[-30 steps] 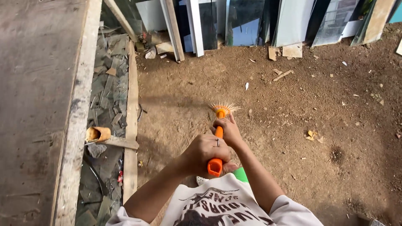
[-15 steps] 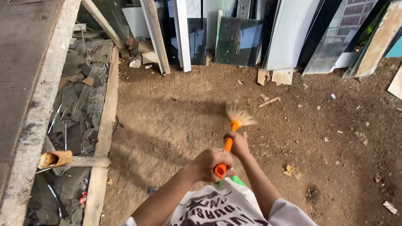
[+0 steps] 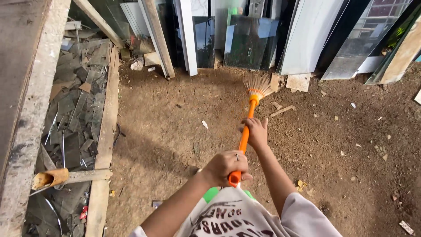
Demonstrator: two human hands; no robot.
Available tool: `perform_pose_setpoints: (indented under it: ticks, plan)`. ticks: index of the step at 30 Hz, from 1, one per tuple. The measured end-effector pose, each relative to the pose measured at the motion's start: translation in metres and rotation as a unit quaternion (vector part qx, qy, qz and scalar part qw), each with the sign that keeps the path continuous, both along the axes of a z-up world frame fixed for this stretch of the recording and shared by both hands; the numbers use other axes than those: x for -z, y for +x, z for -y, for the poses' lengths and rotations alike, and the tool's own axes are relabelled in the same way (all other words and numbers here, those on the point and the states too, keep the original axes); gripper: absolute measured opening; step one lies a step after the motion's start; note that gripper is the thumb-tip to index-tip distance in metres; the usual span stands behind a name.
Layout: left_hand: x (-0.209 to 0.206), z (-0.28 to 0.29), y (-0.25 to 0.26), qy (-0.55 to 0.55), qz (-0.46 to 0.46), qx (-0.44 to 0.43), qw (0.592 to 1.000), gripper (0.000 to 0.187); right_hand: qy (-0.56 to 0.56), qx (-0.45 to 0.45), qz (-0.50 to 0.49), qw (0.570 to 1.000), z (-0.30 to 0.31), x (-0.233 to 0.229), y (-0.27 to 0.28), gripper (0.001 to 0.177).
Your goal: The recorder assembles a broom by attaching a long handle to the brush head.
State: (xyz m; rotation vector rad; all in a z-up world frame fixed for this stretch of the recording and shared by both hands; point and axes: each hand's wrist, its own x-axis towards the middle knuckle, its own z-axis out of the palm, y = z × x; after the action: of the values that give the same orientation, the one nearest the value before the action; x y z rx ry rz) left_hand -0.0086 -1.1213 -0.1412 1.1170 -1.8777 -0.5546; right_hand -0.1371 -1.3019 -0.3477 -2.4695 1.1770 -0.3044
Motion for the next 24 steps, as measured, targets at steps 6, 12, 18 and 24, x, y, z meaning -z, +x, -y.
perform_pose_setpoints:
  ticks: [6, 12, 18, 24]
  plan:
    - [0.037, 0.02, 0.024, 0.065, 0.019, -0.018, 0.998, 0.03, 0.027, -0.039, -0.075, 0.996, 0.009, 0.025, 0.04, 0.038]
    - [-0.106, -0.019, 0.06, 0.015, -0.004, -0.031, 0.999, 0.03, 0.097, -0.15, 0.095, 0.979, -0.058, -0.06, 0.107, 0.023]
    - [-0.137, -0.031, 0.078, -0.041, -0.002, -0.014, 0.999, 0.028, 0.01, -0.295, 0.153, 0.943, -0.05, -0.098, 0.145, 0.018]
    - [0.0, -0.005, 0.073, 0.04, 0.009, -0.183, 0.982, 0.028, 0.024, -0.276, 0.04, 0.96, 0.033, 0.008, 0.159, 0.018]
